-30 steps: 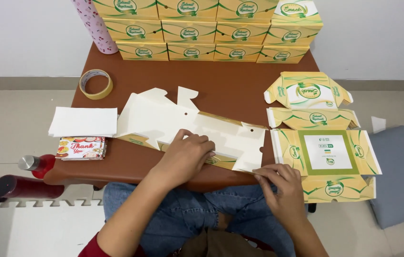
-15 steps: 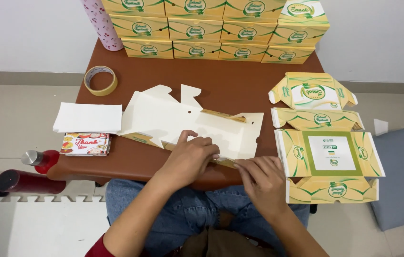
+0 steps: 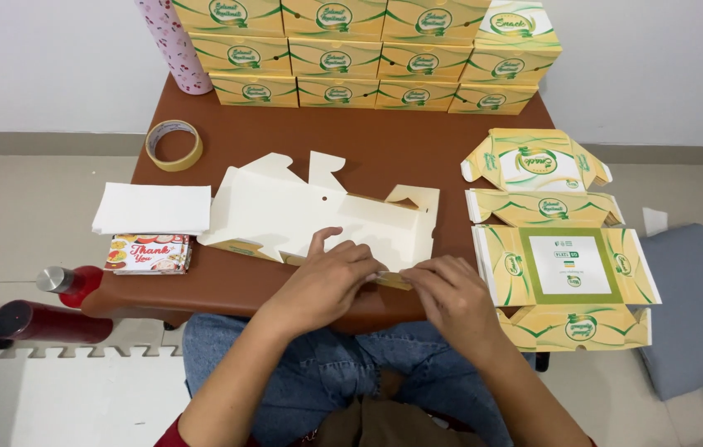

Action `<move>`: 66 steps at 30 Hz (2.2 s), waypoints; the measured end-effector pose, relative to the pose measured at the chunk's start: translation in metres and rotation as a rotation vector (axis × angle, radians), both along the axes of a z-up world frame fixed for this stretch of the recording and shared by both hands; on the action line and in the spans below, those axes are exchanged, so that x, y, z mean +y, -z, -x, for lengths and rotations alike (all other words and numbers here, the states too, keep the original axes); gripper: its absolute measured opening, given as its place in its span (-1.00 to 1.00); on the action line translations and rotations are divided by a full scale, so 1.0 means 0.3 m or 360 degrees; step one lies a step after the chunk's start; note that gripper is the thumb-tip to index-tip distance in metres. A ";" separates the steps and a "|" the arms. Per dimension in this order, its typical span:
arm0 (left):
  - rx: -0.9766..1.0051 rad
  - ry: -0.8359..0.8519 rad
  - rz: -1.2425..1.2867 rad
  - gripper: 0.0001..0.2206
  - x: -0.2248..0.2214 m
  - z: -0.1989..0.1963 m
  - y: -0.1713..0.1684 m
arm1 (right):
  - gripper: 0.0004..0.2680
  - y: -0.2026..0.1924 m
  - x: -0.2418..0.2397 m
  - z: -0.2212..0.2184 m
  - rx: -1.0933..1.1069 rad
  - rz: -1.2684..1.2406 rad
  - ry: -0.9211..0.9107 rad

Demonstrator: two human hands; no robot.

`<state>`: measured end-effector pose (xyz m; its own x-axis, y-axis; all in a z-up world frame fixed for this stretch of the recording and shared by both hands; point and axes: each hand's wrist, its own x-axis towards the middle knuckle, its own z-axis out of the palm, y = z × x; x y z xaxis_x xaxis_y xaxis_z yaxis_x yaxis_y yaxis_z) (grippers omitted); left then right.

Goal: Folding and assembling cardboard boxes from flat templates.

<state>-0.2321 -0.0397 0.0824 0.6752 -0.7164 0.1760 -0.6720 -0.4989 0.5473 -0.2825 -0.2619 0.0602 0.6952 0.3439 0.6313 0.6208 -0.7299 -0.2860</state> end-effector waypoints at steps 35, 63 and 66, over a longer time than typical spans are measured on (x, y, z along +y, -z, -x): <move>-0.0680 -0.0851 0.0357 -0.59 0.141 0.071 -0.021 | -0.76 -0.089 0.085 0.131 0.0404 -0.0002 -0.0190; -0.0504 -0.1146 0.0582 -0.93 0.110 0.295 0.140 | -0.86 -0.020 0.142 -0.104 0.0765 0.0214 -0.0267; -0.0436 -0.1297 0.0677 -0.93 0.113 0.308 0.147 | -0.88 -0.013 0.153 -0.094 0.0704 0.0151 -0.0189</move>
<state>-0.3245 -0.0059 0.0383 0.8346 0.1154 0.5386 -0.3378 -0.6651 0.6659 -0.2543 -0.2159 0.0641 0.8427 0.4793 0.2453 0.5353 -0.6967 -0.4776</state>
